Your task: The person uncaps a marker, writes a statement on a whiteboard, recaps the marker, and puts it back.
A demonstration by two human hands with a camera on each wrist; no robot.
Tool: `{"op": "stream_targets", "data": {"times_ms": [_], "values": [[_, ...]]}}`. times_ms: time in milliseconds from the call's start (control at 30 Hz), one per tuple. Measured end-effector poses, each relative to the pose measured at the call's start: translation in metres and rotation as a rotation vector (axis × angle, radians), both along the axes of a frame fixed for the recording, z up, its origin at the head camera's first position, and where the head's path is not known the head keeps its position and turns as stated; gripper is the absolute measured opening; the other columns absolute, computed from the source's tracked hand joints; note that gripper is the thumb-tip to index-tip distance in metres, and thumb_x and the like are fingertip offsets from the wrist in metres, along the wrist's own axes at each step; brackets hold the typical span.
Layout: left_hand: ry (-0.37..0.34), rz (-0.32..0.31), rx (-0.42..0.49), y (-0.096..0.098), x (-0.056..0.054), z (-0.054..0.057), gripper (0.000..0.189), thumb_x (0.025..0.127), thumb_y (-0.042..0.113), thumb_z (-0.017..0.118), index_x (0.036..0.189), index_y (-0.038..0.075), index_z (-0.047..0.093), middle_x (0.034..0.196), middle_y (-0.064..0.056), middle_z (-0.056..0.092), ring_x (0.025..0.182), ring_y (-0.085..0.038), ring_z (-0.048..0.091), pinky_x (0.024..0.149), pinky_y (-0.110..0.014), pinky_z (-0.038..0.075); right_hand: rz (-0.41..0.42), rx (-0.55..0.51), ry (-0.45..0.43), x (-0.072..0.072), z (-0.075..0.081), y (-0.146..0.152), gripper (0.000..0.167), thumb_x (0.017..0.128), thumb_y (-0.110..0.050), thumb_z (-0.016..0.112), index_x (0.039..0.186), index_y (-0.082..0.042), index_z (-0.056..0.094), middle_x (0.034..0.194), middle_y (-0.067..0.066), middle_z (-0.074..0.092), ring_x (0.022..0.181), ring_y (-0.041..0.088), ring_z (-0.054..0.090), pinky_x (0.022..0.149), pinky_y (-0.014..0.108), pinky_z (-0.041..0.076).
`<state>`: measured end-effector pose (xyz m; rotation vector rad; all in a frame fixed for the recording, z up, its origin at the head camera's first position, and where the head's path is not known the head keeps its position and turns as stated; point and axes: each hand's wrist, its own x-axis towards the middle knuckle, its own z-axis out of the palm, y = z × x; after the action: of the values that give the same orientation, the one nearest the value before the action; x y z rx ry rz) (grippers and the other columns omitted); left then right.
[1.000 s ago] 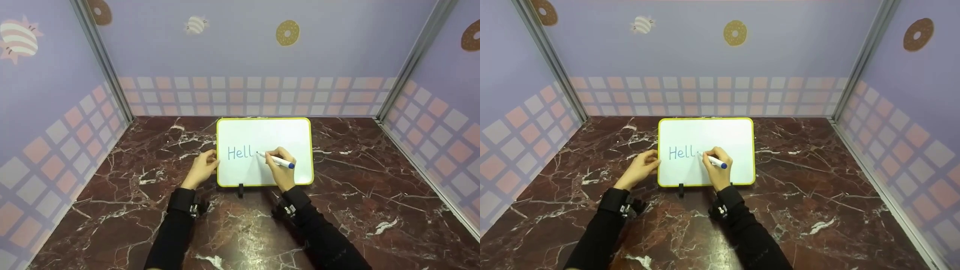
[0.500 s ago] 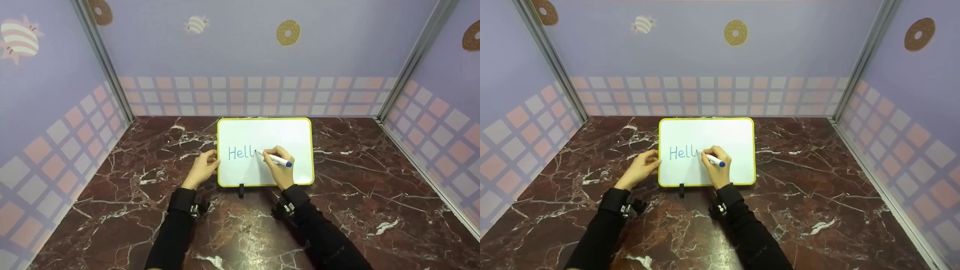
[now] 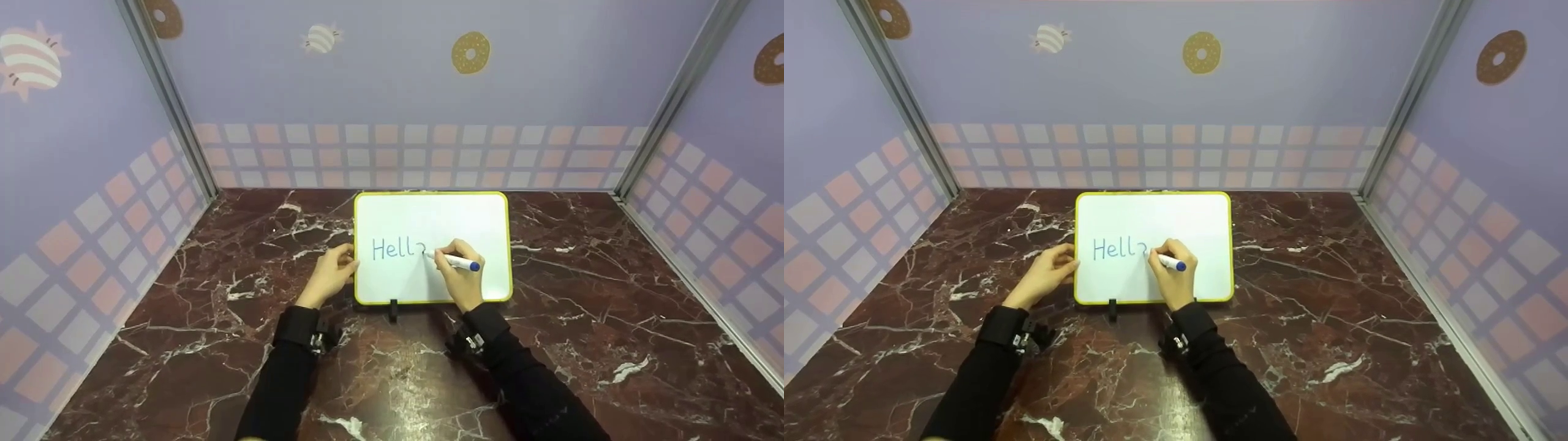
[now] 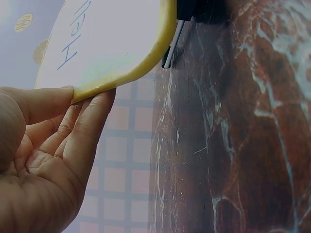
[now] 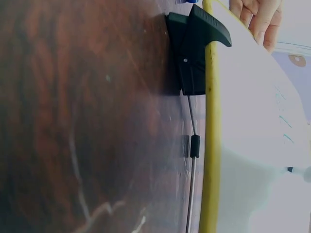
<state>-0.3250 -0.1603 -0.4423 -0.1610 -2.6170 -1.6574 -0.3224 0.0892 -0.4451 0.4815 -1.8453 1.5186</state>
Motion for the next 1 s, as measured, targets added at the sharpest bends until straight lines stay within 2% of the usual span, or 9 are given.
{"op": "stream_targets", "data": {"times_ms": [167, 367, 533, 767, 1000], "values": [[-0.008, 0.0, -0.007, 0.0, 0.001, -0.001, 0.039, 0.099, 0.002, 0.056, 0.137, -0.005, 0.051, 0.115, -0.029, 0.065, 0.109, -0.04, 0.066, 0.087, -0.045, 0.062, 0.038, -0.003, -0.031, -0.01, -0.01, -0.001, 0.015, 0.085, 0.005, 0.069, 0.071, 0.003, 0.063, 0.068, 0.016, 0.067, 0.057, 0.004, 0.059, 0.051, 0.014, 0.046], [-0.005, -0.013, 0.01, 0.001, -0.001, -0.002, 0.038, 0.099, 0.001, 0.055, 0.136, -0.007, 0.05, 0.118, -0.031, 0.064, 0.112, -0.042, 0.065, 0.088, -0.048, 0.061, 0.025, -0.01, 0.004, -0.015, -0.006, -0.002, 0.014, 0.087, 0.002, 0.069, 0.074, 0.003, 0.064, 0.07, 0.016, 0.068, 0.06, 0.007, 0.062, 0.052, 0.014, 0.045], [-0.001, -0.018, 0.012, 0.001, -0.001, -0.002, 0.038, 0.099, 0.001, 0.055, 0.136, -0.007, 0.05, 0.118, -0.031, 0.064, 0.112, -0.041, 0.065, 0.088, -0.047, 0.061, -0.025, -0.043, -0.003, -0.011, 0.001, 0.004, 0.014, 0.087, 0.009, 0.066, 0.074, 0.008, 0.061, 0.071, 0.022, 0.066, 0.06, 0.005, 0.06, 0.053, 0.012, 0.045], [0.0, -0.017, 0.0, -0.001, -0.001, -0.001, 0.037, 0.099, 0.001, 0.055, 0.136, -0.005, 0.051, 0.116, -0.029, 0.064, 0.109, -0.04, 0.066, 0.086, -0.043, 0.062, -0.048, -0.083, -0.042, 0.002, 0.019, 0.017, 0.023, 0.087, 0.012, 0.062, 0.068, 0.012, 0.05, 0.063, 0.024, 0.058, 0.052, 0.003, 0.052, 0.05, 0.013, 0.039], [-0.016, -0.015, -0.003, -0.002, -0.001, -0.001, 0.038, 0.1, 0.003, 0.054, 0.137, -0.004, 0.05, 0.12, -0.029, 0.063, 0.112, -0.04, 0.065, 0.087, -0.042, 0.062, -0.024, -0.086, -0.067, 0.0, 0.019, 0.024, 0.025, 0.087, 0.011, 0.063, 0.067, 0.013, 0.049, 0.061, 0.025, 0.057, 0.052, 0.003, 0.051, 0.05, 0.014, 0.038]]}}
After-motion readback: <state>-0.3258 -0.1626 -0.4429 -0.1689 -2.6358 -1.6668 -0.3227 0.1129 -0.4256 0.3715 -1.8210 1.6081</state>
